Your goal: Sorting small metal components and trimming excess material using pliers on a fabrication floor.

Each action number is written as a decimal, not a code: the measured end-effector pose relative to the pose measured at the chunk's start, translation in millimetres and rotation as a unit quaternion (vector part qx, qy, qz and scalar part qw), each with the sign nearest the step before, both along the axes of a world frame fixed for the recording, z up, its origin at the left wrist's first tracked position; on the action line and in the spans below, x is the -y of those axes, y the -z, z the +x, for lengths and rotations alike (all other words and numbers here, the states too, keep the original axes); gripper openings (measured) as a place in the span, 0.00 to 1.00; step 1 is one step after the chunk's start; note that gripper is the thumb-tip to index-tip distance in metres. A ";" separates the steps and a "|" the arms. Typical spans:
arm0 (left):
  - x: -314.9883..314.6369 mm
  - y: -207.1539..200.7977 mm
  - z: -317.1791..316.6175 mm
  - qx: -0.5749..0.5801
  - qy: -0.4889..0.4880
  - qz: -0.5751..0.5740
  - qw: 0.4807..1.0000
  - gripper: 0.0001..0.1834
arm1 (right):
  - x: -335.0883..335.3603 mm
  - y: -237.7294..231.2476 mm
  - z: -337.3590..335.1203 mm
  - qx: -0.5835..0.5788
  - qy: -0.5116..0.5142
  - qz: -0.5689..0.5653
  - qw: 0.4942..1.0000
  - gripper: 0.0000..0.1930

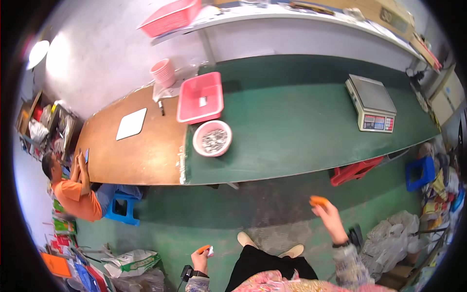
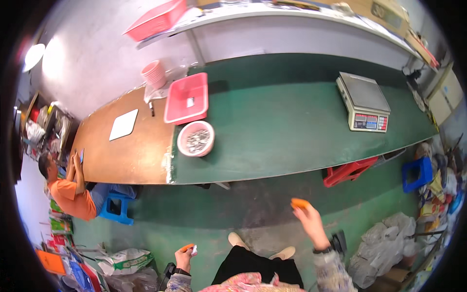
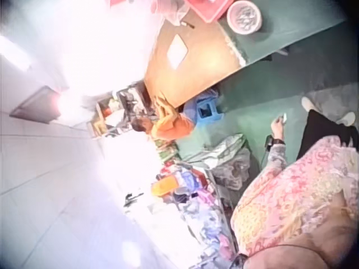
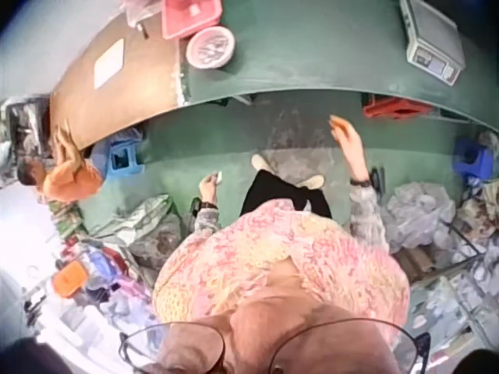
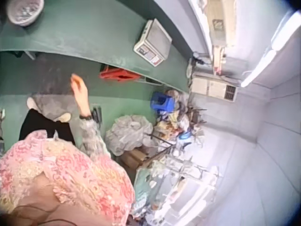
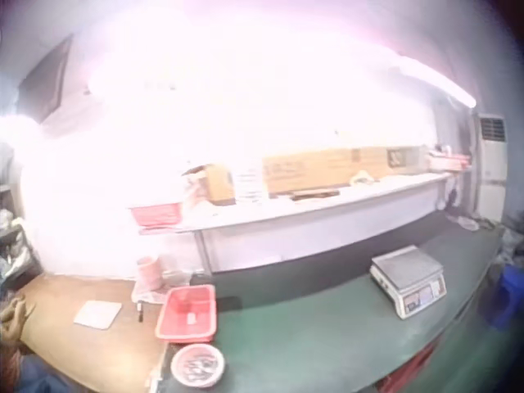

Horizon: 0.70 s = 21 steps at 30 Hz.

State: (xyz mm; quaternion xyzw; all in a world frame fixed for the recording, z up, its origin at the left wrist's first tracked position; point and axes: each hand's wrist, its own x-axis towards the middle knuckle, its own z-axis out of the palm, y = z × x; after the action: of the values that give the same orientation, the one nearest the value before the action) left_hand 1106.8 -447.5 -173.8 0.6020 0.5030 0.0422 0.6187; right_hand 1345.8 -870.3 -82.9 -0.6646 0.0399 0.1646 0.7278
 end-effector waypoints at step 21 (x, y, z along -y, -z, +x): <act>-22.6 -40.4 -220.9 -0.011 -0.406 0.044 0.913 0.19 | -336.1 53.2 216.5 -0.060 -0.160 0.100 0.980 0.21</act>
State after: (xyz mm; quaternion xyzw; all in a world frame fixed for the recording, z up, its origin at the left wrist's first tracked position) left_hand 885.9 -424.9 -133.4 0.3728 0.7085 0.3049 0.5158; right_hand 1562.3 -534.2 -136.1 -0.5751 -0.0400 0.3216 0.7512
